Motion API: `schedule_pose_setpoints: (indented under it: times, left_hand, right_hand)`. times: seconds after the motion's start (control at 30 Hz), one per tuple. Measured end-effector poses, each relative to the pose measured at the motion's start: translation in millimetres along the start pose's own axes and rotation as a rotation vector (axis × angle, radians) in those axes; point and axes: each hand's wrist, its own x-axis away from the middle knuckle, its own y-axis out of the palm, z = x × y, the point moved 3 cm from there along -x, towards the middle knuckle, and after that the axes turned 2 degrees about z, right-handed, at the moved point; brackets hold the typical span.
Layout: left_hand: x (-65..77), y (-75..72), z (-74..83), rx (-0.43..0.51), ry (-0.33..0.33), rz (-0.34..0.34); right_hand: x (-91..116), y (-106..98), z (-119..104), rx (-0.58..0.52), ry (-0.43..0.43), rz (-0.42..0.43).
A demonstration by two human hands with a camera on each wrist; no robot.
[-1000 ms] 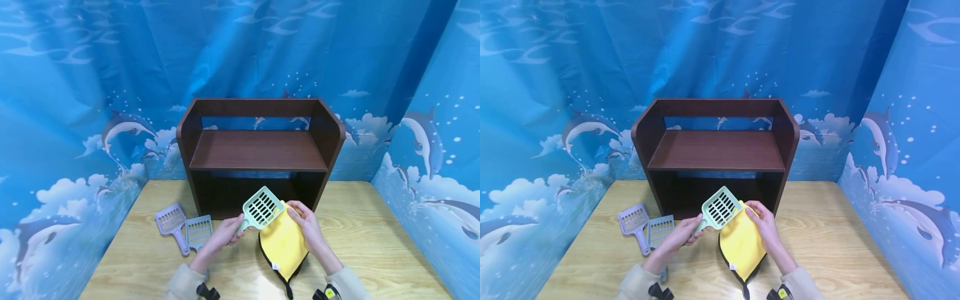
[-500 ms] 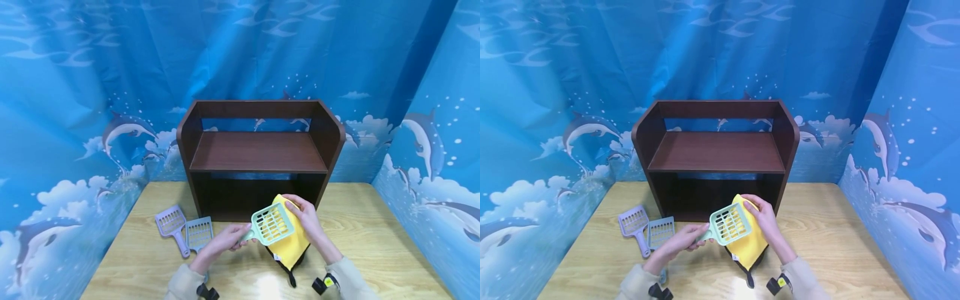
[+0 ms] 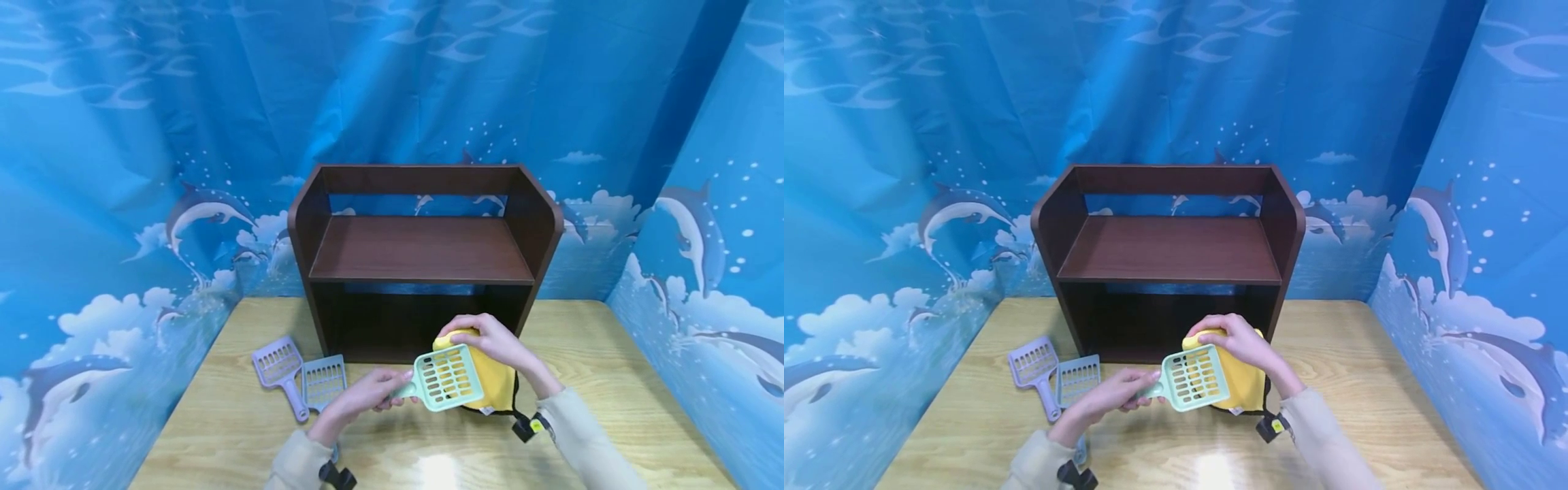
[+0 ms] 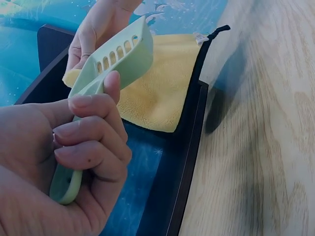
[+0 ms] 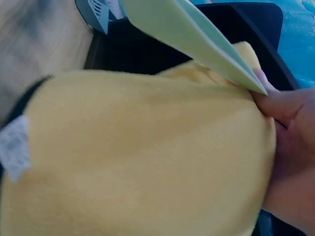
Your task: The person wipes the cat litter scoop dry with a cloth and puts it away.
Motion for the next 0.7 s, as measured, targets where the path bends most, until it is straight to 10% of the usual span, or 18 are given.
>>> schedule_pose_setpoints:
  times: [0.53, 0.7]
  left_hand:
    - [-2.1, 5.3, 0.7, -0.045, -0.006, -0.006]
    - [-1.1, 3.4, 1.0, -0.028, -0.005, 0.017]
  right_hand:
    - [-23, 34, -31, 0.187, -0.234, -0.192]
    - [-21, 25, -25, 0.122, -0.163, -0.164]
